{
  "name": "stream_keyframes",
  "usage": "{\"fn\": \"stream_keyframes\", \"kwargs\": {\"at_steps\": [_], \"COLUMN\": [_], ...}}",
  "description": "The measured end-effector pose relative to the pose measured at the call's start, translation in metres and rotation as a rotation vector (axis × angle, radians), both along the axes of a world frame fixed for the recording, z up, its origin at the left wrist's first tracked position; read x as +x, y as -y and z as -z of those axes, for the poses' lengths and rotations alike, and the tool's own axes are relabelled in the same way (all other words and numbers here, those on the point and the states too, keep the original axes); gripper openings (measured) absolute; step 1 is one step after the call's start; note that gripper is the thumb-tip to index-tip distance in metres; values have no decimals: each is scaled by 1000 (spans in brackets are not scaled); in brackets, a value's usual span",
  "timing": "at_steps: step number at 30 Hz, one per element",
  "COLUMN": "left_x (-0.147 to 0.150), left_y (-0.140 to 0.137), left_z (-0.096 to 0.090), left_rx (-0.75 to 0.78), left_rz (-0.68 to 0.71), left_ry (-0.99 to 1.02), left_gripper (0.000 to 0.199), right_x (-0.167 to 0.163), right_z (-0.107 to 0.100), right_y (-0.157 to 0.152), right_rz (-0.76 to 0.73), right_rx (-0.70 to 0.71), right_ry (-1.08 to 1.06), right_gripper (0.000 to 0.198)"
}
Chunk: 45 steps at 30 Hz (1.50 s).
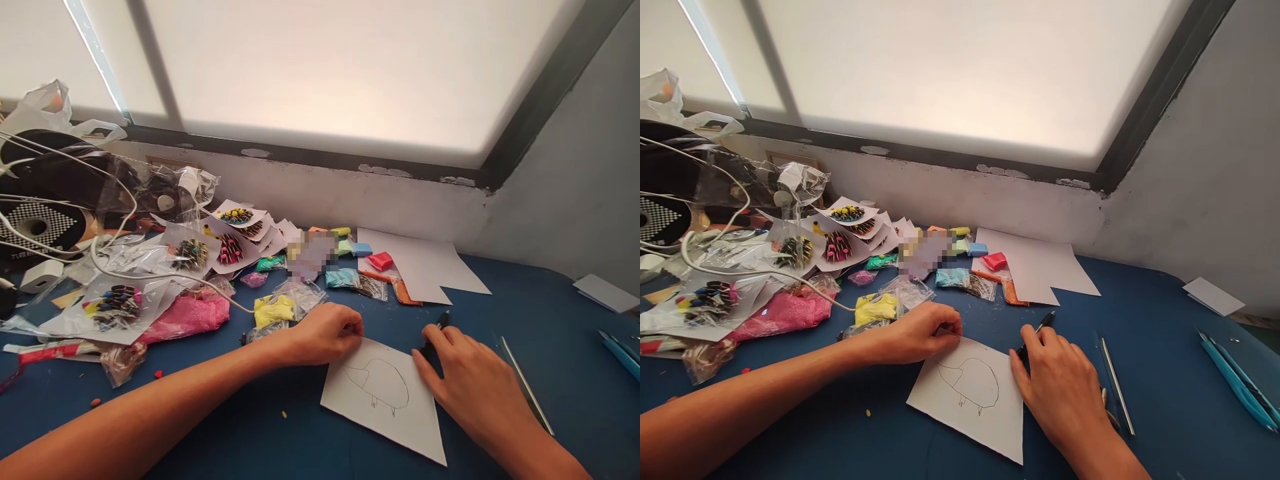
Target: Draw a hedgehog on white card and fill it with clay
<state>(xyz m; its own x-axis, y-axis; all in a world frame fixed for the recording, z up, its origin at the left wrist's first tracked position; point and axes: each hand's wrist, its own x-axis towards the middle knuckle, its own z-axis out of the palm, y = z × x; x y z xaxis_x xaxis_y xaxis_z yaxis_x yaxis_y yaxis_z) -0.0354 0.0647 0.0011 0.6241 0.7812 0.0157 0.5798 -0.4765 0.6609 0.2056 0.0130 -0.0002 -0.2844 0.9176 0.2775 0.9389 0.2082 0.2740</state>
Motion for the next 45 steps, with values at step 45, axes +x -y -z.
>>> {"fn": "stream_keyframes", "kwargs": {"at_steps": [45], "left_x": [6], "left_y": [26], "left_z": [7], "left_rx": [121], "left_rz": [364], "left_ry": [-84], "left_gripper": [87], "right_x": [21], "right_z": [-29], "right_y": [8], "right_rz": [3], "right_rx": [51], "right_ry": [-679], "right_gripper": [42]}}
